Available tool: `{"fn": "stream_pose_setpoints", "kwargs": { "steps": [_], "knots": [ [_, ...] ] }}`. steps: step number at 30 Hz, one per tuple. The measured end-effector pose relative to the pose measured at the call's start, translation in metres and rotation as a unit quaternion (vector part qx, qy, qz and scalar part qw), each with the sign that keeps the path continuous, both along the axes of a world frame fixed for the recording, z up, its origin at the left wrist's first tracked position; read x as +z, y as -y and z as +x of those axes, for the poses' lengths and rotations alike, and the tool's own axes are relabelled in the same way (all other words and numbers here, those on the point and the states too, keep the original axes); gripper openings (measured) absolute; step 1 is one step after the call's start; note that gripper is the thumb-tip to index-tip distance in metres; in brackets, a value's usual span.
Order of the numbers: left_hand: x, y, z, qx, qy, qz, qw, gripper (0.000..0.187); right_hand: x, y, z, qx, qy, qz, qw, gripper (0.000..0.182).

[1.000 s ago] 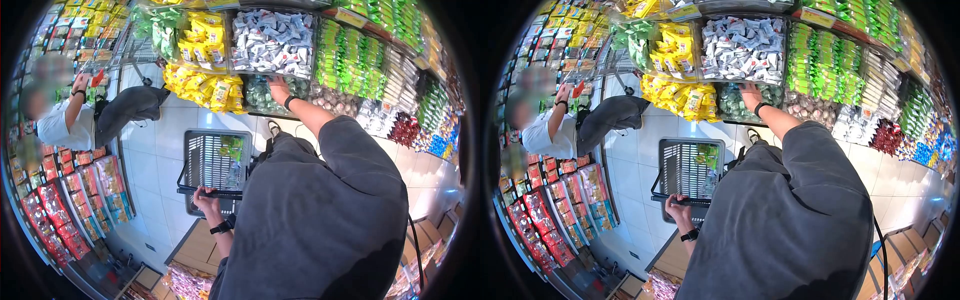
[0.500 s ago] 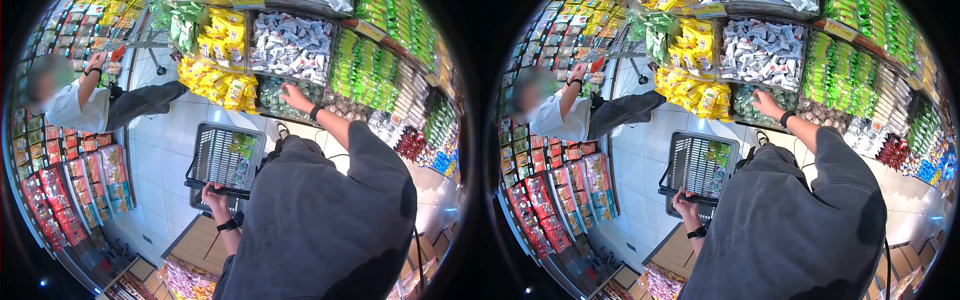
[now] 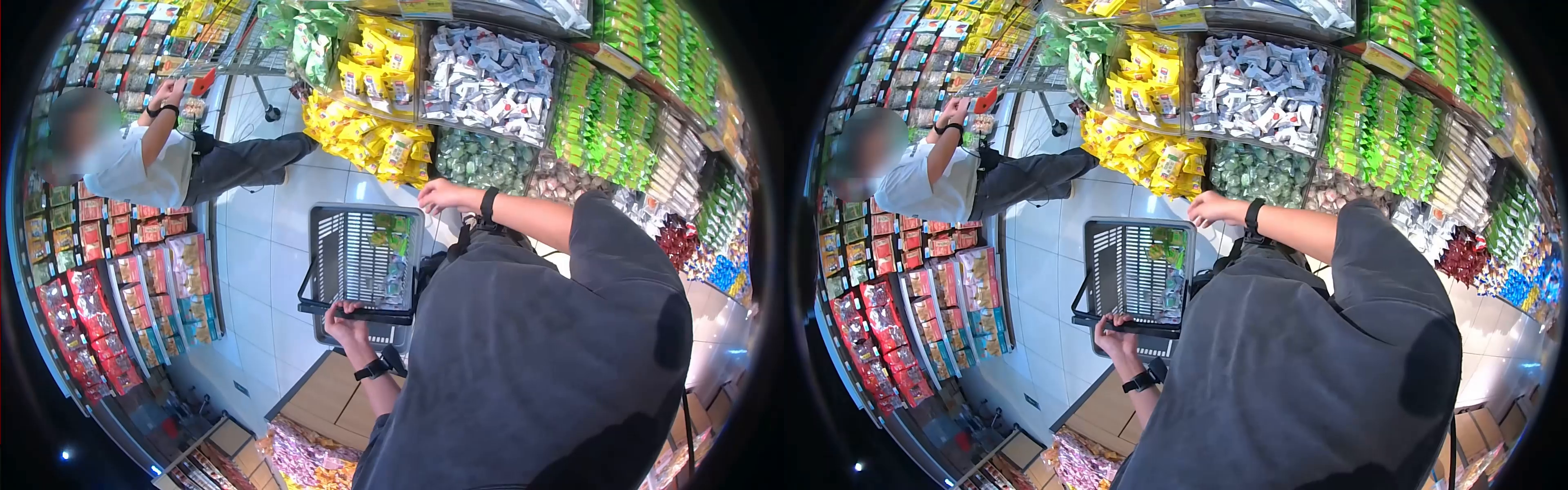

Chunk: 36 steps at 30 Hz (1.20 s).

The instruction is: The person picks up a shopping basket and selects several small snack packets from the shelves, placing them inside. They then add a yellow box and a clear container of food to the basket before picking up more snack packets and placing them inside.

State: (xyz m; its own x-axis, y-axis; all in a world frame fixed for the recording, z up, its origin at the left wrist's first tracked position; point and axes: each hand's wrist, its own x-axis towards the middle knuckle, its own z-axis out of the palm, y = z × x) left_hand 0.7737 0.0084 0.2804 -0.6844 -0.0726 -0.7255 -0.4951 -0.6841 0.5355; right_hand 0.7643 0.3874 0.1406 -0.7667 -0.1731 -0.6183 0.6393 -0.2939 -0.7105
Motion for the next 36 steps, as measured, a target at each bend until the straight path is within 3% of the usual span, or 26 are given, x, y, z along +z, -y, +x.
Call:
{"fn": "stream_pose_setpoints", "kwargs": {
  "steps": [1, 4, 5, 7, 11, 12, 14, 17, 18, 22, 23, 24, 26, 28, 30, 32, 36],
  "knots": [
    [0.000, 0.007, -0.002, 0.006, -0.009, 0.003, 1.000, 0.009, 0.008, -0.003, -0.005, -0.027, 0.028, -0.035, 0.999, 0.025],
    [0.001, 0.021, -0.012, 0.016, -0.011, 0.021, 1.000, 0.009, -0.004, -0.004, -0.022, -0.144, 0.088, -0.227, 0.959, 0.037],
    [0.001, 0.023, -0.016, 0.023, -0.007, 0.026, 0.999, 0.009, -0.009, -0.001, -0.032, -0.148, 0.087, -0.225, 0.959, 0.037],
    [-0.005, 0.033, -0.029, 0.037, 0.004, 0.063, 0.997, 0.010, -0.019, 0.010, -0.054, -0.165, 0.130, -0.312, 0.927, 0.055],
    [-0.032, 0.061, -0.066, 0.047, 0.027, 0.068, 0.996, 0.009, -0.049, 0.033, -0.098, -0.250, 0.199, -0.303, 0.898, 0.068],
    [-0.042, 0.070, -0.078, 0.040, 0.031, 0.051, 0.997, 0.009, -0.063, 0.040, -0.110, -0.302, 0.236, -0.269, 0.884, 0.059],
    [-0.049, 0.084, -0.105, 0.034, 0.055, 0.060, 0.996, 0.008, -0.088, 0.049, -0.123, -0.384, 0.200, -0.193, 0.880, 0.047],
    [-0.047, 0.107, -0.150, -0.001, 0.046, 0.059, 0.997, 0.008, -0.094, 0.050, -0.124, -0.458, 0.148, -0.282, 0.830, 0.030],
    [-0.041, 0.110, -0.163, -0.016, 0.034, 0.043, 0.998, 0.009, -0.083, 0.053, -0.127, -0.516, 0.163, -0.316, 0.779, 0.022],
    [-0.057, 0.128, -0.208, -0.035, 0.055, 0.064, 0.996, 0.014, -0.162, 0.037, -0.105, -0.516, 0.048, -0.213, 0.828, 0.033],
    [-0.059, 0.128, -0.216, -0.036, 0.059, 0.070, 0.995, 0.014, -0.175, 0.051, -0.111, -0.510, -0.032, -0.193, 0.838, 0.027],
    [-0.060, 0.130, -0.222, -0.037, 0.063, 0.075, 0.995, 0.014, -0.082, 0.060, -0.114, -0.563, 0.081, -0.171, 0.805, 0.029],
    [-0.073, 0.138, -0.236, -0.076, 0.031, 0.060, 0.995, 0.016, -0.037, 0.070, -0.112, -0.545, 0.062, -0.126, 0.826, 0.028],
    [-0.067, 0.140, -0.253, -0.090, 0.025, 0.057, 0.994, 0.017, 0.014, 0.084, -0.117, -0.497, 0.096, 0.017, 0.862, 0.026],
    [-0.067, 0.142, -0.270, -0.103, 0.024, 0.081, 0.991, 0.018, 0.015, 0.089, -0.116, -0.458, 0.051, 0.114, 0.880, 0.021],
    [-0.059, 0.136, -0.285, -0.122, 0.017, 0.080, 0.989, 0.016, 0.080, 0.112, -0.133, -0.416, 0.078, 0.160, 0.892, 0.019],
    [-0.060, 0.128, -0.305, -0.163, 0.018, 0.075, 0.984, 0.017, 0.097, 0.142, -0.156, -0.208, 0.045, 0.132, 0.968, 0.026]
  ]
}}
